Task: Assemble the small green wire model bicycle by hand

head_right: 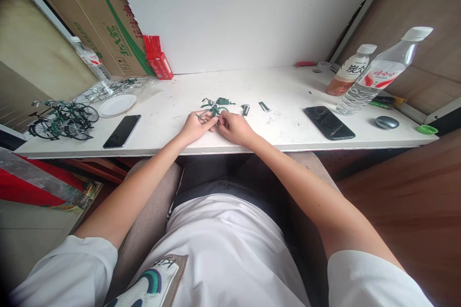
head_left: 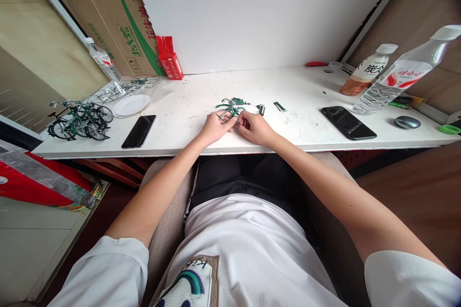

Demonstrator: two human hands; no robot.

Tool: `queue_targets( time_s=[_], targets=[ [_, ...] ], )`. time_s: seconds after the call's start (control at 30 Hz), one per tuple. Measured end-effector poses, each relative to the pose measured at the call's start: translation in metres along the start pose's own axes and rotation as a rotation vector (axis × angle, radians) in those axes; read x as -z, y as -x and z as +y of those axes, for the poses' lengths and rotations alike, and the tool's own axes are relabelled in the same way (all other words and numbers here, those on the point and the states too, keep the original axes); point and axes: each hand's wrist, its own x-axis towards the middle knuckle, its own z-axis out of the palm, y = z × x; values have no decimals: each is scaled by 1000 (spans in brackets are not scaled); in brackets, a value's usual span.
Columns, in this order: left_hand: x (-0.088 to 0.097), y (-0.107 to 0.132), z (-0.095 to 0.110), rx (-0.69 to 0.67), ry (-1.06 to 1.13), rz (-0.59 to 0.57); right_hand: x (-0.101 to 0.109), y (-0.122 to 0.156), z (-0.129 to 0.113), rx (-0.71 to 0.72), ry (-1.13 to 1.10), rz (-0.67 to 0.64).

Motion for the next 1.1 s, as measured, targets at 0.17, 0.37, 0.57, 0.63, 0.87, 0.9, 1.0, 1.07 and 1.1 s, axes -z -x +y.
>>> queue_targets(
  time_s=[0.17, 0.37, 0.57, 0.63, 0.87, 0.9, 1.0, 1.07, 1.1],
  targets=[
    [0, 0, -1, -8, 0, 7, 0, 0, -1, 4, 6, 2],
    [0, -1, -3, -9, -1, 13, 0, 1, -2, 6, 20, -4],
    [0, 0, -2, -12, -13, 9, 0, 2, -3, 25, 25, -3],
    [0, 0, -1, -9, -4, 12, 0, 2, -2, 24, 28, -5],
    [-1, -1, 0, 12, 25, 12, 0, 1, -1, 39, 44, -1],
    [-1, -1, 0, 14, 27, 12, 0, 1, -1, 43, 45, -1],
    [-1, -1, 0, 25, 23, 10, -1, 1, -1, 50, 47, 3],
    [0, 0, 0, 27, 20, 13, -1, 1, -2, 51, 47, 5],
    [0, 0, 0, 26, 21, 14, -1, 1, -1, 51, 47, 5]
  ],
)
